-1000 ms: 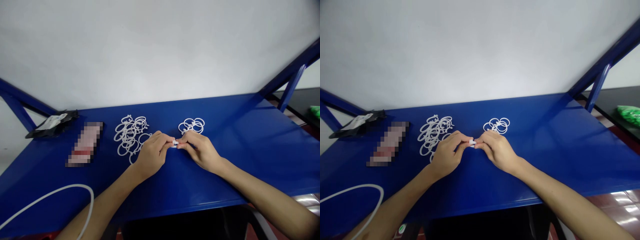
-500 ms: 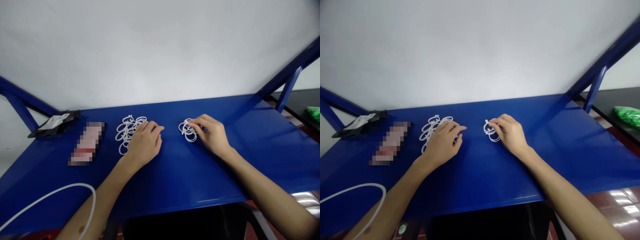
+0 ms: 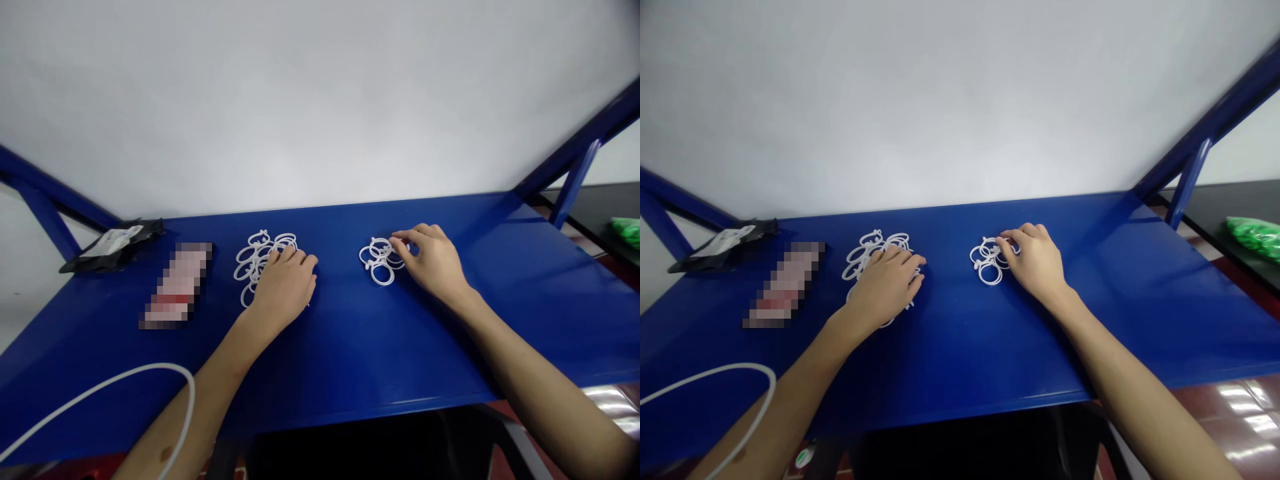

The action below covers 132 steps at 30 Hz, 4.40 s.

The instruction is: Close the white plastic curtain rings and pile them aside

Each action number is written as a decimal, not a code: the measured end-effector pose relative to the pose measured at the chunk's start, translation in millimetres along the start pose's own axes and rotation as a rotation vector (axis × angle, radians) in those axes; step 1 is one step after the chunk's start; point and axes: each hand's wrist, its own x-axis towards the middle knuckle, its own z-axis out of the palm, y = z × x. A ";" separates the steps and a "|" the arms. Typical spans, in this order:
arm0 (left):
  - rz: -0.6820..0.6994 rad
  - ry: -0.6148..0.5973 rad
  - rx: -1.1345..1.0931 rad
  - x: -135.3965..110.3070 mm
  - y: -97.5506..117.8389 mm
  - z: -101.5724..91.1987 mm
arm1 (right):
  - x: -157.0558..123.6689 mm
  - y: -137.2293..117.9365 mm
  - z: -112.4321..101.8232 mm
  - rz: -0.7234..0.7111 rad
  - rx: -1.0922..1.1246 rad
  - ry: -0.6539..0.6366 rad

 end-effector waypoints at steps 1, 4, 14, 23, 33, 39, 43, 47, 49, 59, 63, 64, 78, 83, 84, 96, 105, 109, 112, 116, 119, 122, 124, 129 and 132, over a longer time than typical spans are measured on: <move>-0.006 0.011 0.001 -0.3 -0.4 0.7 | -0.1 -1.0 -1.0 -0.002 0.004 0.003; -0.031 0.015 -0.002 -0.4 0.0 0.8 | -0.9 -4.9 -3.6 -0.022 0.015 0.018; -0.167 0.110 -0.454 7.2 17.3 -28.6 | -15.2 -39.4 -4.6 -0.244 0.174 -0.025; -0.186 -0.062 -1.069 4.4 31.5 -41.9 | -30.7 -66.2 -5.8 -0.331 0.553 -0.140; -0.279 0.040 -1.087 3.6 33.7 -32.1 | -31.5 -68.0 -10.4 -0.218 0.619 -0.127; -0.191 0.109 -0.917 5.4 34.9 -27.6 | -31.5 -67.4 -7.4 -0.260 0.608 -0.128; -0.023 0.306 -0.792 2.7 42.6 -19.1 | -32.5 -64.4 -4.9 -0.305 0.570 -0.143; 0.110 0.447 -0.666 -0.5 49.3 -8.9 | -34.4 -60.9 -4.5 -0.372 0.504 -0.153; 0.146 0.478 -0.615 -1.3 50.6 -5.7 | -35.6 -60.1 -4.4 -0.399 0.464 -0.153; 0.187 0.319 -0.403 2.7 33.5 -20.6 | -24.0 -55.0 -12.5 -0.405 0.399 -0.089; -0.025 0.215 -0.186 7.0 10.1 -19.7 | -10.7 -33.3 -21.4 -0.269 0.260 0.033; -0.083 0.176 -0.125 7.4 4.2 -17.6 | -7.7 -26.0 -23.0 -0.229 0.216 0.032; -0.194 0.067 -0.012 5.9 -21.3 -2.0 | -1.3 10.2 -22.5 -0.153 -0.087 -0.269; -0.233 0.168 0.019 7.5 -16.5 -10.7 | -1.0 5.1 -24.2 -0.134 -0.072 -0.239; -0.241 0.197 0.009 7.9 -15.2 -12.2 | -1.1 4.0 -24.5 -0.132 -0.072 -0.223; -0.132 0.251 -0.584 8.7 19.8 -31.9 | -12.5 -31.2 -17.7 -0.221 0.157 -0.159; -0.129 -0.015 -1.000 2.8 36.2 -32.7 | -32.9 -64.6 -7.6 -0.250 0.659 -0.262; -0.212 -0.034 -1.113 3.6 34.8 -30.8 | -33.1 -65.3 -7.4 -0.109 0.762 -0.233; -0.289 0.006 -1.163 4.7 32.1 -27.2 | -32.5 -64.7 -6.3 -0.014 0.888 -0.194; -0.325 0.045 -1.116 6.4 28.1 -23.7 | -31.8 -64.6 -4.6 0.011 0.932 -0.194; -0.298 0.048 -1.029 7.3 28.7 -26.0 | -31.4 -64.7 -5.0 -0.011 0.897 -0.214; -0.241 0.045 -0.966 6.9 32.0 -30.2 | -30.9 -63.4 -6.2 -0.061 0.832 -0.233; -0.191 0.049 -0.936 5.8 34.5 -31.4 | -30.6 -61.8 -6.5 -0.106 0.783 -0.207; -0.064 0.196 -0.844 1.3 39.5 -22.8 | -31.9 -58.5 -4.3 -0.227 0.736 -0.165; 0.052 0.318 -0.752 -1.0 41.0 -12.6 | -33.5 -57.2 -3.7 -0.297 0.700 -0.176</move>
